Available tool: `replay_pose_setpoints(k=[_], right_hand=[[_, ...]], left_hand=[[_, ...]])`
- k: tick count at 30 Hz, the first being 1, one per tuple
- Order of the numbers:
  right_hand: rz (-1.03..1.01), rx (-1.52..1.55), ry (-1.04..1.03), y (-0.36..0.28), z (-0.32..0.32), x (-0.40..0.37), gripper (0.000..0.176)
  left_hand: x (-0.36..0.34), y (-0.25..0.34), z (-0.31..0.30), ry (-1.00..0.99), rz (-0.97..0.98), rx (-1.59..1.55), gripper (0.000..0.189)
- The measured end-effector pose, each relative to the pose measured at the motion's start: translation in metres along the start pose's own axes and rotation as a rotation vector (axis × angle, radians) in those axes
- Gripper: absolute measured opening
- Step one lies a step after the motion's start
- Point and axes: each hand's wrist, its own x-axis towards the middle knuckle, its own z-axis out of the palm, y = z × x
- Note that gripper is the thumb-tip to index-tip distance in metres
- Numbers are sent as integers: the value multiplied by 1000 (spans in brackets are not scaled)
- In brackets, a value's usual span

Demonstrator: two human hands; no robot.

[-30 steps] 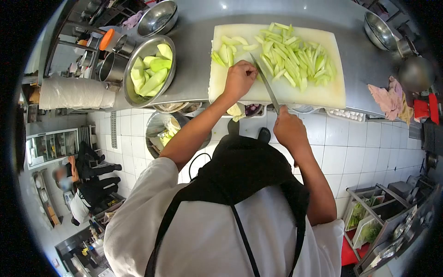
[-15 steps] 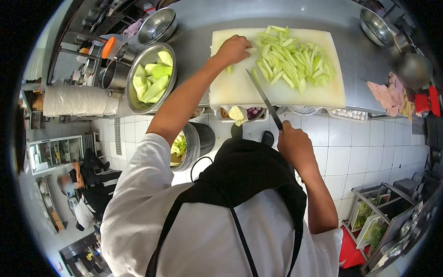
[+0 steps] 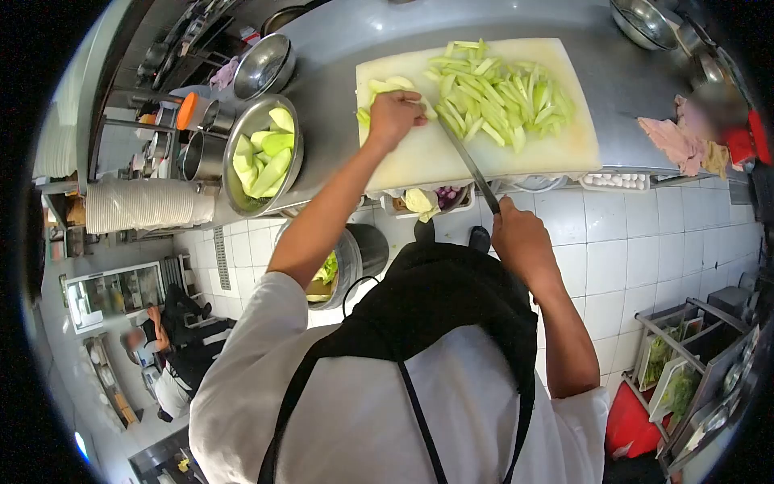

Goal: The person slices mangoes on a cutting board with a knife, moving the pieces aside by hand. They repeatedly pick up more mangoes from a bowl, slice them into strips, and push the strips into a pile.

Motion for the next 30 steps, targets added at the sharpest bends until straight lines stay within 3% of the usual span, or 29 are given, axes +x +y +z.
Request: replay_pose_setpoints(k=[4,7,13,19,23,30], right_hand=[[-25,-14,-23,2,4,3,28],[-67,-3,12,-4,-1,0,26],[-99,-48,-3,-13,-9,-6,23],[-21,-76,-94,-24,-18,-4,27],[-74,-91,-107,-21,-8,7,23],[-104,-66,21,-10,-1,31,29]], left_hand=[[-38,-4,3,80,57,394,23],[-53,-14,1,201,220,452,19],[-55,-30,5,187,428,387,14],[-55,-31,12,216,465,337,6],[-57,-33,12,246,535,368,6],[-53,-28,10,194,528,456,12]])
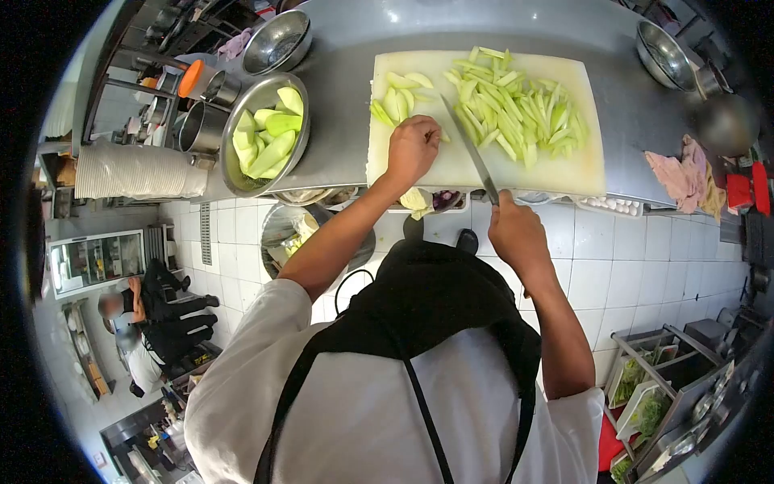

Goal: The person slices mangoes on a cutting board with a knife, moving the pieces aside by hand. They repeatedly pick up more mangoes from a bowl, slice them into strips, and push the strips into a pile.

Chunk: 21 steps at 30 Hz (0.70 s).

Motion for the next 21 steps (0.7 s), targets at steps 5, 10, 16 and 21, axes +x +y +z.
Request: replay_pose_setpoints(k=[5,10,16,21], right_hand=[[2,40,40,-6,-18,-16,27],[1,14,-79,-12,-15,-36,20],[-10,19,-46,-2,4,-30,21],[-13,6,24,3,12,-11,22]], left_hand=[[48,-4,-18,104,44,-31,26],[132,-40,-32,-269,72,359,34],[163,-44,-23,-606,-23,470,36],[162,-38,-24,-648,-67,451,26]])
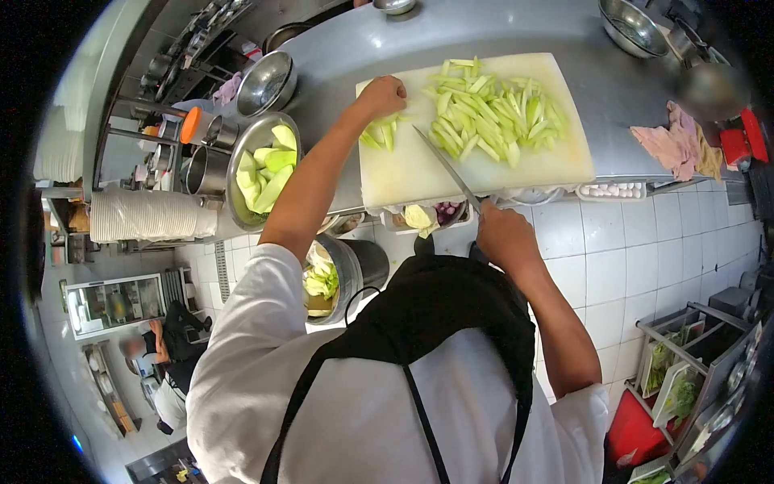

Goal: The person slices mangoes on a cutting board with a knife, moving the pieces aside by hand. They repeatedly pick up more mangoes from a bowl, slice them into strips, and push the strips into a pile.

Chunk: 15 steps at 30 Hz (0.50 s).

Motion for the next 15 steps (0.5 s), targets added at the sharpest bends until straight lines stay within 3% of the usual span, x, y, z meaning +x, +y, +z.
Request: replay_pose_setpoints(k=[3,12,15], right_hand=[[-24,-9,10,-8,-3,7,23],[-75,65,86,-2,10,34,24],[-40,95,63,-11,2,28,25]], left_hand=[[-1,-1,4,82,15,29,22],[-12,-22,3,483,21,-379,22],[-54,8,15,527,-120,-591,19]])
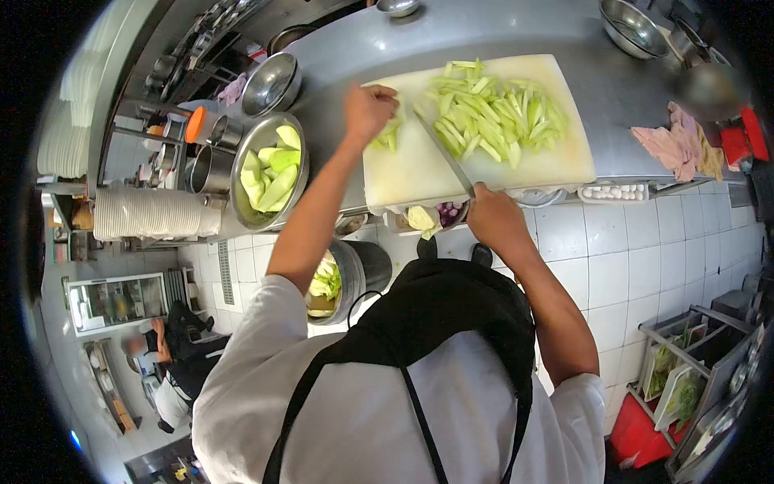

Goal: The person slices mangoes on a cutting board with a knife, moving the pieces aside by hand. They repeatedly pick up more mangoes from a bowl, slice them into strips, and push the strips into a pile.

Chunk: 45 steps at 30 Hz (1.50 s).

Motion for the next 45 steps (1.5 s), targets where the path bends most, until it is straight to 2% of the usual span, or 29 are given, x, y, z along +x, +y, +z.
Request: replay_pose_setpoints(k=[4,5,7,10,14,22,25,28,32,34,37,41,45], right_hand=[[31,-9,-24,-3,-9,-12,25],[36,-21,-32,-3,-11,-15,25],[51,-45,-46,-3,-16,-23,25],[61,-38,-45,-7,-19,-37,24],[108,-52,-135,-15,-23,-48,24],[86,-90,-130,-19,-13,-51,23],[117,-103,-147,-22,-11,-51,23],[63,-117,-115,-10,7,-34,24],[22,-134,-52,-9,5,5,35],[17,-80,4,-20,-13,-1,29],[41,-63,-21,-17,-22,-18,26],[47,-82,-144,-13,-19,-46,24],[96,-76,-187,-10,-8,-59,23]], left_hand=[[-63,-7,44,59,-142,-151,18],[-78,2,47,81,-184,-86,20],[-96,4,50,49,-178,-29,22],[-112,6,45,-37,-238,-115,22],[-122,11,31,27,-174,-62,18],[-118,2,44,63,54,38,12],[-117,-1,49,50,96,1,11],[-117,-3,52,52,103,-38,10],[-115,-4,51,42,154,7,10],[-115,-1,46,26,126,-12,11],[-96,-3,33,148,197,2,16],[-57,-10,11,181,334,410,25],[-30,-15,5,1,138,398,23]])
